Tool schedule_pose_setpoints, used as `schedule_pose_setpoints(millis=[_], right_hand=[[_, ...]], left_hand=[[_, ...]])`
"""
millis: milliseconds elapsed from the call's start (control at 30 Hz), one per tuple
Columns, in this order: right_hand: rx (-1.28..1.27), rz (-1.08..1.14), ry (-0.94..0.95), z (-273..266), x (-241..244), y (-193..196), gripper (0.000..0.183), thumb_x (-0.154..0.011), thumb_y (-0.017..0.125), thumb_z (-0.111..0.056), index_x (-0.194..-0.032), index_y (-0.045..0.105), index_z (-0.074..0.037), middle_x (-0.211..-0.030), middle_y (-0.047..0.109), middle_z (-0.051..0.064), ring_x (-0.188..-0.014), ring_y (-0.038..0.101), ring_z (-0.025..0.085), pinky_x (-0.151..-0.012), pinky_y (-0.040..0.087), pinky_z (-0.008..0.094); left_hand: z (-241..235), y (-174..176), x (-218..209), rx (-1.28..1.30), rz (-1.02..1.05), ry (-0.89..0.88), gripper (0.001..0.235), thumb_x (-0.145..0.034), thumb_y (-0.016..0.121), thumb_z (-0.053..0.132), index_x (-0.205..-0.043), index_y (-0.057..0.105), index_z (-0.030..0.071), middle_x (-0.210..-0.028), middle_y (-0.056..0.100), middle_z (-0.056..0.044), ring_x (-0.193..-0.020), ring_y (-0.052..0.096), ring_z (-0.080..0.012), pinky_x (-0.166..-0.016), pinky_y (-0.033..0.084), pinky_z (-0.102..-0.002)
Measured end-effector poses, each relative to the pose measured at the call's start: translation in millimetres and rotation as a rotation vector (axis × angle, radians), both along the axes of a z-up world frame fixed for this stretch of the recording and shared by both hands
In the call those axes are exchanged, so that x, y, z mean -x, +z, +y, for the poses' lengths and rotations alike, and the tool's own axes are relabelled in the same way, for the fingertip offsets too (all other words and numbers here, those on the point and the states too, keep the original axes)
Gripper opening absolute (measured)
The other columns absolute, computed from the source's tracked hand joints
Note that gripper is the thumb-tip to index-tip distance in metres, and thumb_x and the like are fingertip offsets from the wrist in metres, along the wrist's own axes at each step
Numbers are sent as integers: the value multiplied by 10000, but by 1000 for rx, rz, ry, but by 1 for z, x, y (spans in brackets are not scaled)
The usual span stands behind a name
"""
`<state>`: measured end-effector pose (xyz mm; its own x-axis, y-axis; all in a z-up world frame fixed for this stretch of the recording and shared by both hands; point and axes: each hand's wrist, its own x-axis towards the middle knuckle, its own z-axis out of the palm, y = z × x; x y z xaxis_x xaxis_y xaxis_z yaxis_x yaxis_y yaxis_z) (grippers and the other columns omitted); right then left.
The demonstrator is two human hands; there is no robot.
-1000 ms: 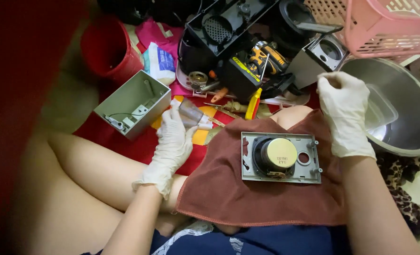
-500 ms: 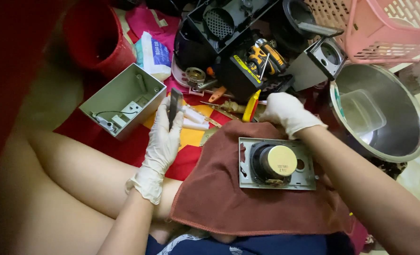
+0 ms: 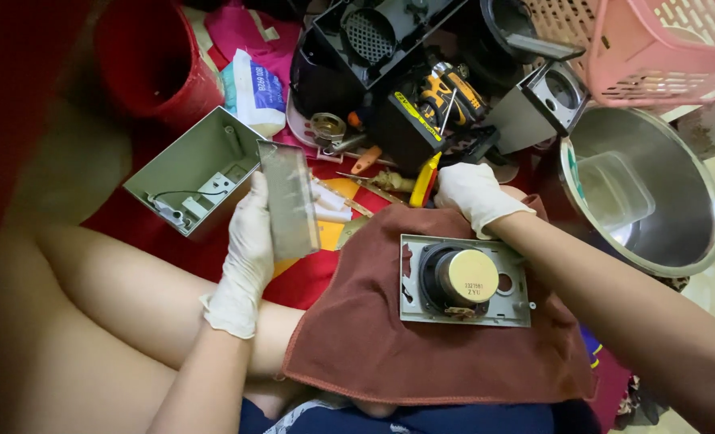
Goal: The person uses a screwdriver to remove screws from a speaker mounted in a metal frame. They then flip the speaker over to inspect the cone and use a cloth to wipe the metal frame.
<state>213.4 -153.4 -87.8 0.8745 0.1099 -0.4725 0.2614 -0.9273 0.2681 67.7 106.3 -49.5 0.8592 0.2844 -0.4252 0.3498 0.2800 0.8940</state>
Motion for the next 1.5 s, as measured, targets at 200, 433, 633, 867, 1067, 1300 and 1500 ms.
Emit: schedule_pose_setpoints(millis=[200, 433, 633, 867, 1067, 1300, 1500], right_hand=[[-98, 145, -117, 26, 34, 80, 416, -771, 487, -330, -992, 663, -26, -1076, 633, 204, -1052, 569, 360, -911, 427, 436], [-679, -220, -205, 69, 111, 146, 295, -730, 551, -313, -1000, 666, -285, -890, 674, 64, -922, 603, 317, -793, 455, 436], [-1285, -547, 239, 145, 191, 94, 311, -746, 589, -55, -1009, 659, -207, -958, 670, 41, -1009, 577, 246, -825, 485, 363], [-1055, -504, 458, 143, 205, 39, 356, -801, 484, -81, -992, 625, -346, -925, 669, -83, -921, 614, 167, -762, 517, 309], [-1069, -363, 332, 140, 202, 41, 331, -805, 475, -106, -934, 648, -357, -942, 672, -97, -950, 606, 139, -818, 506, 309], [-1014, -732, 610, 141, 179, 32, 381, -740, 509, -31, -1044, 623, -230, -983, 665, -17, -920, 620, 211, -803, 489, 331], [-915, -762, 682, 140, 195, 31, 372, -676, 544, -56, -996, 624, -227, -959, 668, -23, -891, 633, 186, -793, 478, 318]], left_hand=[[9, -7, -2, 875, 23, 173, 528, -883, 331, 488, -1179, 550, 110, -1235, 539, -147, -1122, 525, -328, -945, 391, -475], [0, 2, 28, 890, -78, 177, 379, -855, 474, 429, -1065, 604, 140, -1037, 638, -101, -913, 623, -242, -875, 474, -395], [-21, -14, 67, 1003, -112, 223, 448, -828, 464, 525, -1075, 600, 177, -1090, 610, -46, -979, 591, -225, -907, 458, -382], [-21, -17, 73, 1050, -123, 348, 476, -857, 468, 495, -1076, 610, 97, -968, 641, -89, -805, 623, -180, -754, 522, -296], [-22, -17, 75, 1028, -95, 327, 417, -870, 504, 428, -1045, 624, 68, -943, 650, -91, -771, 626, -179, -728, 515, -291], [-25, -14, 77, 997, -108, 205, 439, -865, 484, 454, -1075, 609, 88, -1020, 639, -103, -845, 625, -201, -814, 495, -327], [-25, -15, 73, 1011, -112, 268, 421, -859, 520, 427, -1042, 617, 60, -963, 644, -91, -792, 626, -157, -740, 514, -274]])
